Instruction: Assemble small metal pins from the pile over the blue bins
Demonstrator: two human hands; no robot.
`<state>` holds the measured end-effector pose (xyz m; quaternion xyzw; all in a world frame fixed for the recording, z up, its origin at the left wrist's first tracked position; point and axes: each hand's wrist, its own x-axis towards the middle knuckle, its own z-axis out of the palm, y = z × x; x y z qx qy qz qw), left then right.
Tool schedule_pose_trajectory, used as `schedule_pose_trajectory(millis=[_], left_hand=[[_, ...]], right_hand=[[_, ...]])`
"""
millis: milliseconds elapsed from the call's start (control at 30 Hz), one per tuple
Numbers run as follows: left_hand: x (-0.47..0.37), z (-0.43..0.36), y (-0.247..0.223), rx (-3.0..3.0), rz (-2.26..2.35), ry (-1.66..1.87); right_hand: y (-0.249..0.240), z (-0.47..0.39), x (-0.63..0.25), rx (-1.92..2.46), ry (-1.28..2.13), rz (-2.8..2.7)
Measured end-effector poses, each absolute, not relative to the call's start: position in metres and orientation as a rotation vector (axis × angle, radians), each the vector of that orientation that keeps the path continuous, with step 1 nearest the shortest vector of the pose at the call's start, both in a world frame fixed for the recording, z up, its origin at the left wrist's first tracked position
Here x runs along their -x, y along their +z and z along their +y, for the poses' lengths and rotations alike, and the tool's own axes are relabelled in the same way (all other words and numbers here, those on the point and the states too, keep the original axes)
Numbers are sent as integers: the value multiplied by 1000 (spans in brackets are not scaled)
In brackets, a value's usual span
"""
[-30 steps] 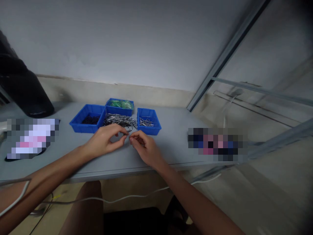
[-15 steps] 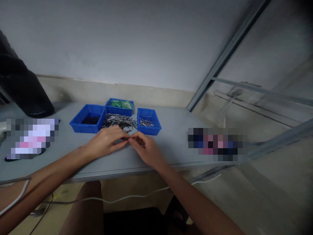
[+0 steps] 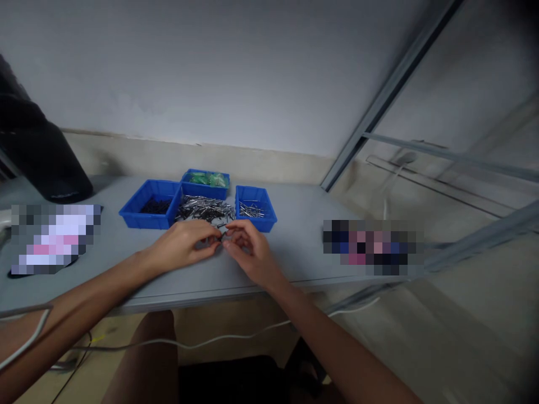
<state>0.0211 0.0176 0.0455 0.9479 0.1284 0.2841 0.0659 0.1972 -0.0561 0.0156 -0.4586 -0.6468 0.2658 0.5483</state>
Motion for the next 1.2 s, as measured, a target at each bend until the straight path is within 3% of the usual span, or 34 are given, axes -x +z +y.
schedule_pose_trajectory(millis=[167, 433, 700, 867, 1067, 1200], left_hand=[[-21, 16, 47, -2922, 387, 740], [-19, 21, 50, -2869, 555, 946], [27, 49, 100, -3064, 1622, 560], [17, 48, 90, -3156, 1326, 774], [-35, 37, 61, -3103, 969, 232], [-34, 18, 64, -2843, 991, 364]], right_hand=[[16, -56, -196, 1130, 564, -1555], [14, -52, -198, 1166, 613, -1419], [12, -49, -195, 1197, 666, -1394], [10, -48, -196, 1239, 665, -1454], [7, -47, -197, 1230, 641, -1467], [8, -47, -197, 1225, 648, -1478]])
